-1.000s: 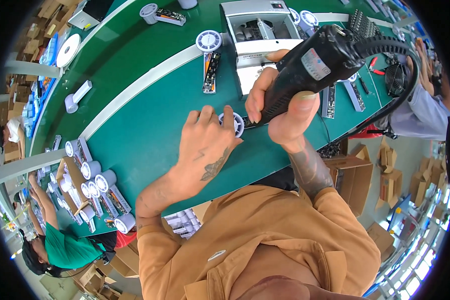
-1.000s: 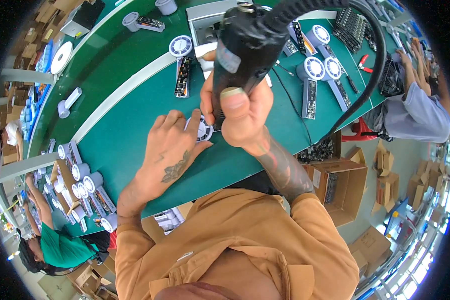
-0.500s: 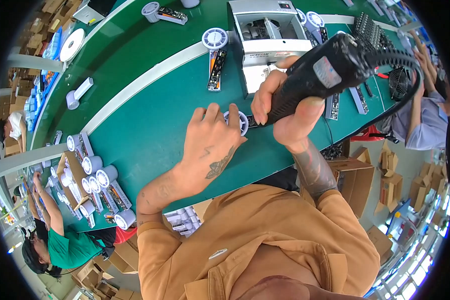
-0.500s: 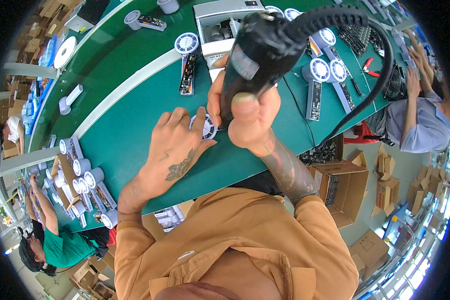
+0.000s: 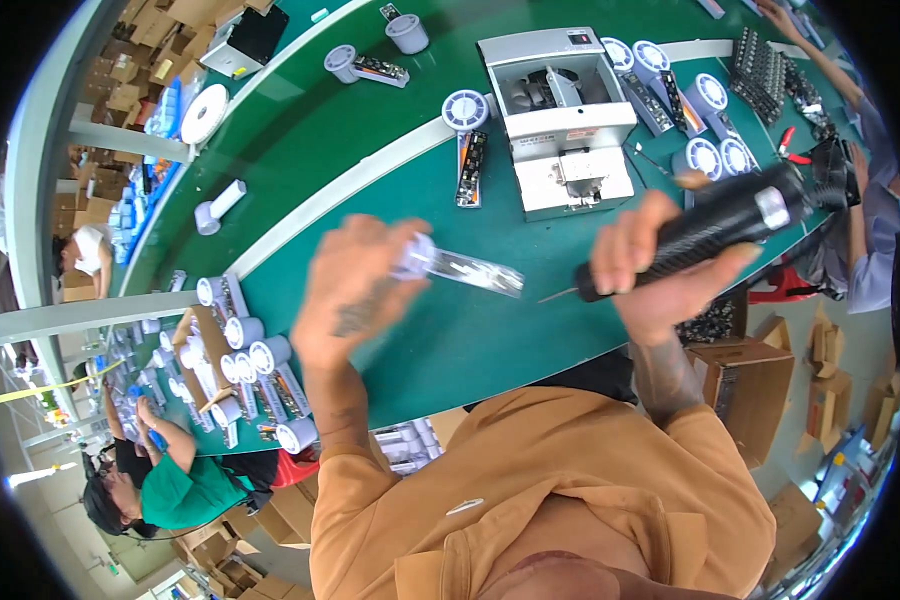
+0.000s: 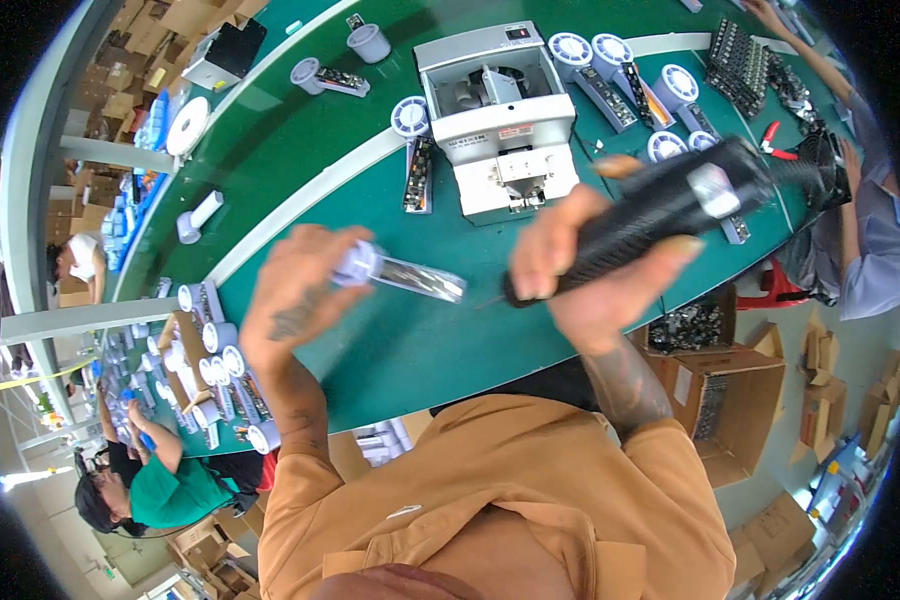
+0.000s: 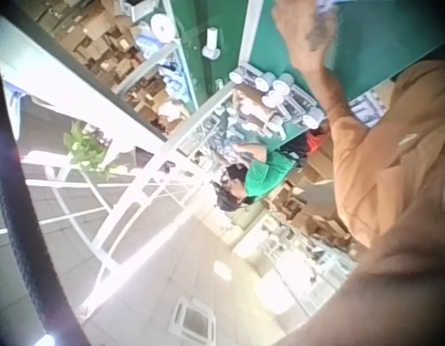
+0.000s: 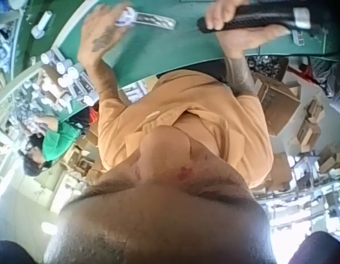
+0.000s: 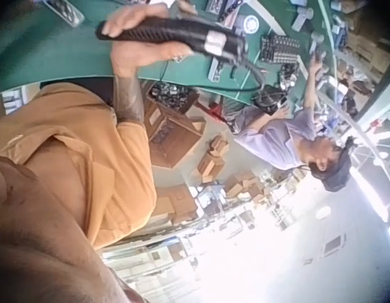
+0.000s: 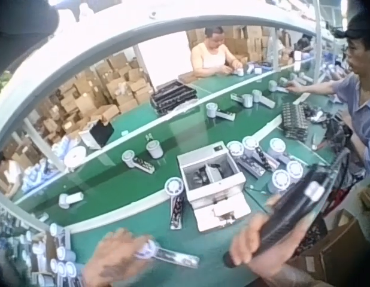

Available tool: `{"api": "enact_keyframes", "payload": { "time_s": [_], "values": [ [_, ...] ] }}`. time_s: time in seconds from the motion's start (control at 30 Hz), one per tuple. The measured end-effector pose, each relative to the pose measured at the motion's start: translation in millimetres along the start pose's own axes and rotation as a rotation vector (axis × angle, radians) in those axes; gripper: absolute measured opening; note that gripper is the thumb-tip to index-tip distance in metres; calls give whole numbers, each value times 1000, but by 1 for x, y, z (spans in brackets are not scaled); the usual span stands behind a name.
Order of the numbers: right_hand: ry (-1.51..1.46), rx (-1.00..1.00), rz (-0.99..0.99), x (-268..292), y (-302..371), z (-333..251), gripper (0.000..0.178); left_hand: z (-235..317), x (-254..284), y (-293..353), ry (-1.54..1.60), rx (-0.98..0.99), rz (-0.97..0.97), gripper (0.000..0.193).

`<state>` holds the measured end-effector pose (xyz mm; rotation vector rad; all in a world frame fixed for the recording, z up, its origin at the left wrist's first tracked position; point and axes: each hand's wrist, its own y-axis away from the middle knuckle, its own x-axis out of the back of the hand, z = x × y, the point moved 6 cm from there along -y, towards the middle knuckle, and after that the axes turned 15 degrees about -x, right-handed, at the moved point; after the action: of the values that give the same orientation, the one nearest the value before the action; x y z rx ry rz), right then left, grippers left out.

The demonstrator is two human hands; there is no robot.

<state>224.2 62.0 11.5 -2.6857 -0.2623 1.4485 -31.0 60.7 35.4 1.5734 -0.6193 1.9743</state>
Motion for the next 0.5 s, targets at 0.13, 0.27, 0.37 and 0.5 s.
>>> {"api": "enact_keyframes", "payload": {
  "time_s": [0.13, 0.27, 0.37, 0.5],
  "values": [
    [135, 21, 137, 47, 17, -9, 80, -145, 27, 42, 124, 574, -22, 57],
    [144, -122, 268, 71, 30, 11, 71, -294, 14, 75, -126, 717, -89, 61],
    [67, -110, 314, 98, 35, 9, 69, -255, 20, 13, -547, 601, -164, 70],
    [23, -131, 439, 105, 37, 13, 63, -209, 41, -86, -171, 25, 119, 44]
  ]
}}
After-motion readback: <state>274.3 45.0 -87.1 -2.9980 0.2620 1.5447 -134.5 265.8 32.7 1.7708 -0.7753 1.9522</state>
